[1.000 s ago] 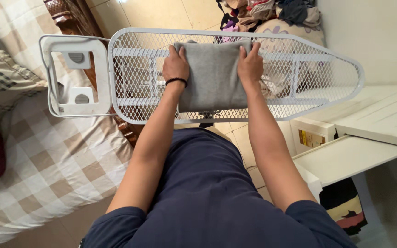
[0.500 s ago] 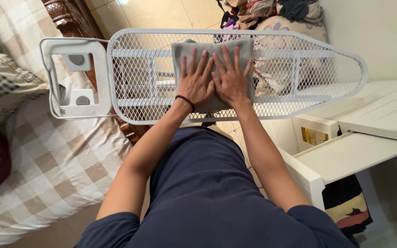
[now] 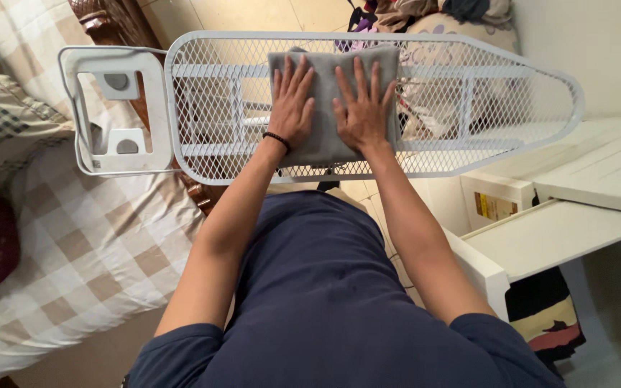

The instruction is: The person folds a gray shirt on an ironing board, places it into a white drawer, and then begins folding a black hoodie on the same board.

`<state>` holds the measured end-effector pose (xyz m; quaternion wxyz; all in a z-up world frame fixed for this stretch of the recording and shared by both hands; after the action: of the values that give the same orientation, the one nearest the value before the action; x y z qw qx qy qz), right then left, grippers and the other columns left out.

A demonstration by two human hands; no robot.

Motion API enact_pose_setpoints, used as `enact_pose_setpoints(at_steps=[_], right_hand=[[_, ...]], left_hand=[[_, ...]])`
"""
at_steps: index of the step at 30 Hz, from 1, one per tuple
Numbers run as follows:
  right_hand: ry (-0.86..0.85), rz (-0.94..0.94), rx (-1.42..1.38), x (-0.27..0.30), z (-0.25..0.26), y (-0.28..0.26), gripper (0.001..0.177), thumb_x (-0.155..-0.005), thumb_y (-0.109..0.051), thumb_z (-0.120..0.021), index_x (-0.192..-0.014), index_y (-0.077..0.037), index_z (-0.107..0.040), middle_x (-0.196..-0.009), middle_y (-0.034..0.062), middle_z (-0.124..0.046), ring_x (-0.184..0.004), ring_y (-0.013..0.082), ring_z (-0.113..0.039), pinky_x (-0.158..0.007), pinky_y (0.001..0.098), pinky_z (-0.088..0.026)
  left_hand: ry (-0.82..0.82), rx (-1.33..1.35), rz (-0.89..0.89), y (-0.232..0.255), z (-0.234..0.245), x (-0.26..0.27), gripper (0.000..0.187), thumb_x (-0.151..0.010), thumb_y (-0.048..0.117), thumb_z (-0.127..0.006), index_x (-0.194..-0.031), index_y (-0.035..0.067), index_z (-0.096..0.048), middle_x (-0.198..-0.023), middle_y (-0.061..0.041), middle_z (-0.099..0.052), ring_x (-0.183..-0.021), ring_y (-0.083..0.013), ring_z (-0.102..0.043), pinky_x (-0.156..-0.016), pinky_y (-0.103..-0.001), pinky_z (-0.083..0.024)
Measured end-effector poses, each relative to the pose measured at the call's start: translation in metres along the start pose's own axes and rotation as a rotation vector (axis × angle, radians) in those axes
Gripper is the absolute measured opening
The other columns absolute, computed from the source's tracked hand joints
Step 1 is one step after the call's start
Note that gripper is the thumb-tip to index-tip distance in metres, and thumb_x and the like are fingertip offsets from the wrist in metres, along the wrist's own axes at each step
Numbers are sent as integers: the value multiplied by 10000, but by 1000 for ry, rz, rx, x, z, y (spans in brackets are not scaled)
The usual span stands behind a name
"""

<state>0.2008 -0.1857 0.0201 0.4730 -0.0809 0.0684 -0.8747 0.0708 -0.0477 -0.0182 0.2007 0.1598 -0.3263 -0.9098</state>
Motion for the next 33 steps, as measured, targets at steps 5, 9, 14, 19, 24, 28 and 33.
enact_pose_setpoints(at_steps=[5, 9, 14, 19, 24, 28, 33], right_hand=[[177, 114, -197, 27, -4, -15, 546, -1117, -257, -412, -1634, -90, -353, -1738, 107, -249, -1624, 336, -188, -1320, 574, -128], [141, 158, -278, 54, -5, -11, 525, -1098, -233, -407, -1619, -173, -393, -1732, 80, -283, -1631, 277, -231, -1350, 537, -158], [189, 64, -152, 76, -5, 28, 591, -1065, -293, -424, -1630, -155, -317, -1693, 169, -275, -1572, 329, -214, -1264, 572, -116], [150, -98, -218, 96, -7, 82, 538, -1090, -231, -415, -1610, -104, -363, -1660, 152, -371, -1555, 328, -297, -1246, 584, -122], [364, -250, -760, 109, -1, 97, 422, -1081, -99, -422, -1488, -40, -519, -1491, 164, -581, -1414, 314, -547, -1185, 407, -424], [423, -248, -689, 120, 3, 100, 359, -1047, -12, -442, -1346, -7, -639, -1389, 189, -644, -1313, 334, -612, -1094, 395, -491], [487, -183, -642, 130, 4, 101, 335, -989, 32, -462, -1229, 11, -695, -1289, 178, -680, -1234, 349, -651, -1064, 418, -511]], left_hand=[[-62, -318, -50, 52, -7, 28, 676, -1051, 295, -445, -1640, -10, -316, -1749, -205, -165, -1635, -358, -48, -1343, -505, -46], [-194, -215, -176, 49, 10, 45, 808, -984, 445, -498, -1634, 11, -291, -1719, -172, -183, -1596, -376, -79, -1302, -531, -49], [-215, -254, -198, 48, 19, 51, 909, -947, 579, -528, -1637, 39, -285, -1724, -162, -180, -1596, -382, -59, -1291, -572, -16], [-280, -382, -135, 85, 7, 40, 1110, -876, 739, -527, -1579, -84, -282, -1687, -263, -170, -1565, -421, -40, -1244, -595, -17], [-409, -436, -206, 163, -50, 34, 1076, -888, 680, -563, -1582, -107, -324, -1678, -295, -169, -1562, -468, -65, -1228, -666, -82], [-265, -770, -201, 168, -114, 23, 683, -971, 361, -551, -1521, -29, -440, -1644, -258, -269, -1496, -557, -191, -1129, -806, -174], [-142, -657, -326, 153, -142, 22, 478, -1023, 261, -527, -1362, -74, -549, -1546, -298, -462, -1428, -630, -336, -1077, -845, -248]])
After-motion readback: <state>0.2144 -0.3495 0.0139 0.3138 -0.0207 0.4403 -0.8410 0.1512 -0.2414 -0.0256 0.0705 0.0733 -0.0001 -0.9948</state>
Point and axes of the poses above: each hand's wrist, its own x-axis away from the middle knuckle, its own z-axis out of the back of the hand, y = z × x, the point moved 3 cm from there along -x, towards the middle knuckle
